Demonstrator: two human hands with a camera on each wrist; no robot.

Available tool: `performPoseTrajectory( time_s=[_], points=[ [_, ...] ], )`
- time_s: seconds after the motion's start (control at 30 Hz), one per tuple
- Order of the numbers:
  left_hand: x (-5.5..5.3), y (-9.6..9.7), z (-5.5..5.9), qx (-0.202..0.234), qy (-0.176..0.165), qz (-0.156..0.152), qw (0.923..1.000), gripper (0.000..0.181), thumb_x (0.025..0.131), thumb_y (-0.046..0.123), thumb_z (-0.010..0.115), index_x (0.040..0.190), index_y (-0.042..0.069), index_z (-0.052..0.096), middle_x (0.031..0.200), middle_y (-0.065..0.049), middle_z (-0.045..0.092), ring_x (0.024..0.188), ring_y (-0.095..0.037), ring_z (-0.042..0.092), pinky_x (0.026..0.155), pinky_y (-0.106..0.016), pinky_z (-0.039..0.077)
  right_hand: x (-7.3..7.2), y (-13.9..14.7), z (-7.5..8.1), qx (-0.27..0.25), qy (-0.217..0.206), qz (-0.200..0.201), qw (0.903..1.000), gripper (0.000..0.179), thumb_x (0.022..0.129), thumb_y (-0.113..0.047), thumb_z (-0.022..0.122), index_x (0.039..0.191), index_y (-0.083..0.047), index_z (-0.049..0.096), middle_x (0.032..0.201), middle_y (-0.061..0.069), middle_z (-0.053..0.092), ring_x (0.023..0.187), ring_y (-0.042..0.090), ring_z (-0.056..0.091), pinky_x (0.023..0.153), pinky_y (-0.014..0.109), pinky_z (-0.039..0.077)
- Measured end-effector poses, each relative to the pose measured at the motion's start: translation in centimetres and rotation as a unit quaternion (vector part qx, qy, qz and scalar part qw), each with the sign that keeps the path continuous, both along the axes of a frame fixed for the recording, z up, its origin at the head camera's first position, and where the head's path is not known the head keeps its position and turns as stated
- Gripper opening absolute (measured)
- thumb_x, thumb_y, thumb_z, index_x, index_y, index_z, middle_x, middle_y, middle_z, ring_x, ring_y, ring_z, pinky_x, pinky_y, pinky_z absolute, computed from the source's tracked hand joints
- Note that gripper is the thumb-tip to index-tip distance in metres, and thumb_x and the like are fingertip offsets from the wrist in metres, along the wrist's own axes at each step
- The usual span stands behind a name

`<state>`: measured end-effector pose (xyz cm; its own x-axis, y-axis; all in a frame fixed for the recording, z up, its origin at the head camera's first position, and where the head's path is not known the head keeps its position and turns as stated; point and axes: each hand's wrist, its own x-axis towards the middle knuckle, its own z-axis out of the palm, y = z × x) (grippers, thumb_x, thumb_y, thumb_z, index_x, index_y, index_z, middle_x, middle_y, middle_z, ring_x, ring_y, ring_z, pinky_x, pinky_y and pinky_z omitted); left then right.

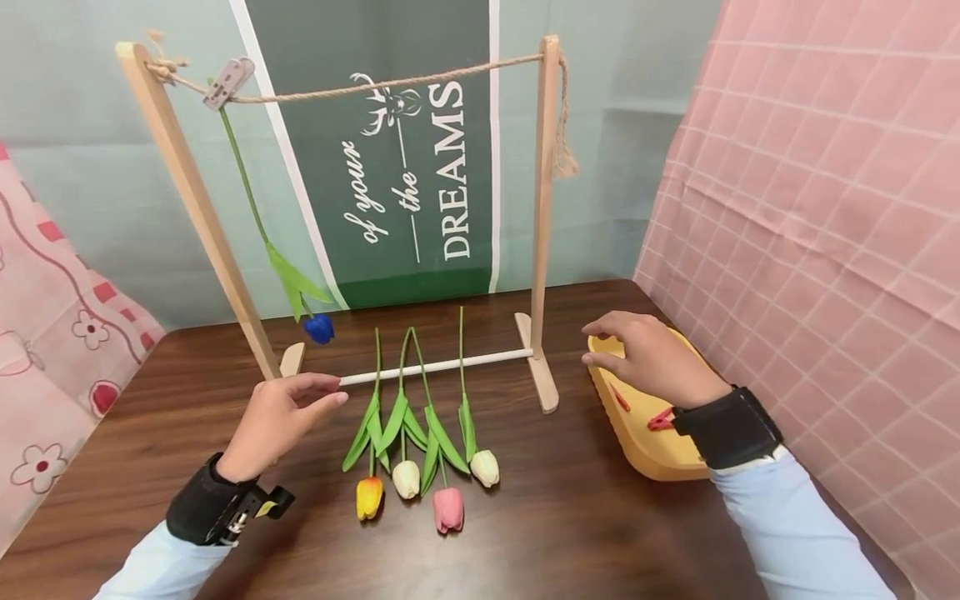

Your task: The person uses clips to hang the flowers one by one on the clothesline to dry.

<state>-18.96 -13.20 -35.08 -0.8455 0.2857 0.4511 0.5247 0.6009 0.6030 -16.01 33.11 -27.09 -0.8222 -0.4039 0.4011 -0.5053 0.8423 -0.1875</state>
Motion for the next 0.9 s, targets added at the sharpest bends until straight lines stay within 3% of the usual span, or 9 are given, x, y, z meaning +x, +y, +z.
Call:
performPoseTrajectory(
  time_s=[0.3,0.47,0.67,0.9],
  points=[
    [0.1,0.2,-0.3,-0.008,0.016,-0.004,0.9998,0.022,0.084,0.02,0.078,0.101,0.005,0.075,0.09,-0.005,0.073,0.077,-0.016,0.068,0.066,-0.037,0.056,-0.4,3.4,-0.5,0.025,-0.07,-0.035,0.9966,0.036,0.078,-0.015,0.083,0.106,0.004,0.07,0.099,0.014,0.07,0.092,0.032,0.064,0.08,0.051,0.052],
    [0.2,0.3,-0.5,-0.007,0.01,-0.005,0.9999,0.025,0.085,0.021,0.077,0.102,0.003,0.074,0.091,-0.007,0.073,0.077,-0.019,0.069,0.067,-0.039,0.056,-0.4,5.5,-0.6,0.058,-0.11,-0.064,0.9902,0.033,0.079,-0.011,0.081,0.105,0.005,0.069,0.1,0.016,0.069,0.094,0.036,0.063,0.083,0.053,0.05],
    [0.3,0.1,-0.5,-0.012,0.004,0.002,0.9999,0.024,0.086,0.023,0.077,0.102,0.004,0.075,0.091,-0.006,0.073,0.075,-0.016,0.068,0.064,-0.032,0.055,-0.4,7.2,-0.8,0.078,-0.169,-0.086,0.9786,0.032,0.08,-0.014,0.08,0.105,0.003,0.07,0.101,0.013,0.069,0.098,0.036,0.062,0.086,0.055,0.049],
    [0.3,0.2,-0.4,-0.014,0.004,0.001,0.9999,0.024,0.086,0.024,0.077,0.101,0.004,0.075,0.09,-0.006,0.073,0.075,-0.016,0.068,0.064,-0.032,0.055,-0.7,8.6,-1.7,0.145,-0.207,-0.05,0.9663,0.03,0.075,-0.015,0.084,0.099,-0.001,0.072,0.093,0.006,0.069,0.087,0.03,0.063,0.08,0.051,0.052]
  ],
)
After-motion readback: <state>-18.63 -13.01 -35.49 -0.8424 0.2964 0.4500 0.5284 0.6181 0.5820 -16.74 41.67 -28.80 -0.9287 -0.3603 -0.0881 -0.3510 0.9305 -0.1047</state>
